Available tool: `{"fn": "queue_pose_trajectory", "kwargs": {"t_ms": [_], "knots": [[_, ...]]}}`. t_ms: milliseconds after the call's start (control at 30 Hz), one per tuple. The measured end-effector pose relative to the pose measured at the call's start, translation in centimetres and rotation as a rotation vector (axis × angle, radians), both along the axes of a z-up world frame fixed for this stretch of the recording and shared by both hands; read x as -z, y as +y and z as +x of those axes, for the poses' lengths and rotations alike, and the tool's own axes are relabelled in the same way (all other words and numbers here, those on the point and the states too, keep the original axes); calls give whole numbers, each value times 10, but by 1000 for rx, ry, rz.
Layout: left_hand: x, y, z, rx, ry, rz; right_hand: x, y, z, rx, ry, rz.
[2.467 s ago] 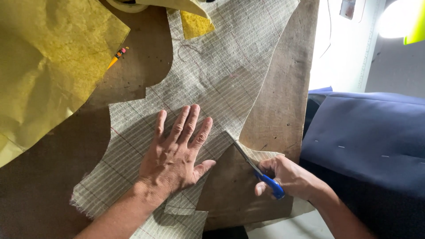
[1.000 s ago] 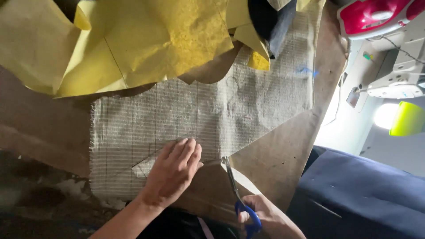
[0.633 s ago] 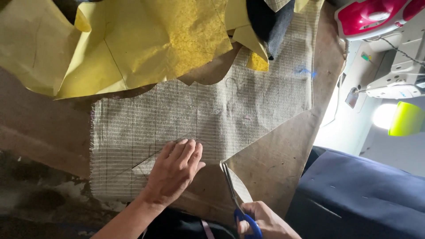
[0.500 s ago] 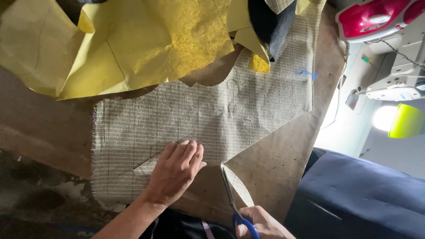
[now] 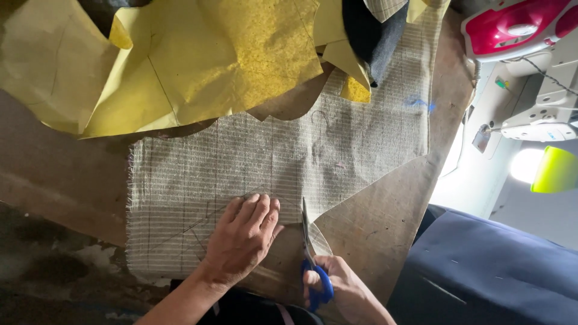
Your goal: The person cuts a piece of light-colored striped fabric using blue-handled scissors on a wooden table. They follow marked lines to cut out a pattern piece, then trim the edges and separate the cut piece from the main fabric.
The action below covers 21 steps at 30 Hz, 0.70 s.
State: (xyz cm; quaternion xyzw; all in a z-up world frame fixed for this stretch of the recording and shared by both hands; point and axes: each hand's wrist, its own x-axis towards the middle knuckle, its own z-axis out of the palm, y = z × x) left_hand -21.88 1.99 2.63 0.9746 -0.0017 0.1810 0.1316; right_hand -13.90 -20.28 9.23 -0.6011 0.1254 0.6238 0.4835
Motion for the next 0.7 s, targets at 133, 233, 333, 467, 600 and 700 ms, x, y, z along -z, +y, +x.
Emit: {"fn": "queue_pose_trajectory", "kwargs": {"t_ms": [133,233,333,467,600,700], "knots": [[-2,1,3,-11,-3,52,2,6,-7,82,33,-89],[-1,1,2,-14,10,57,4,10,-12,62,-23,-140],[-4,3,2,-8,16,55,1,15,-15,119,-15,-144],[-2,2,2,-7,18,56,0,23,-15,121,3,-277],[-3,3,2,-8,38,102,-7,28,-17,64,-61,-323],[-2,3,2,-16,27,109,3,21,-21,13,-120,-287]]}}
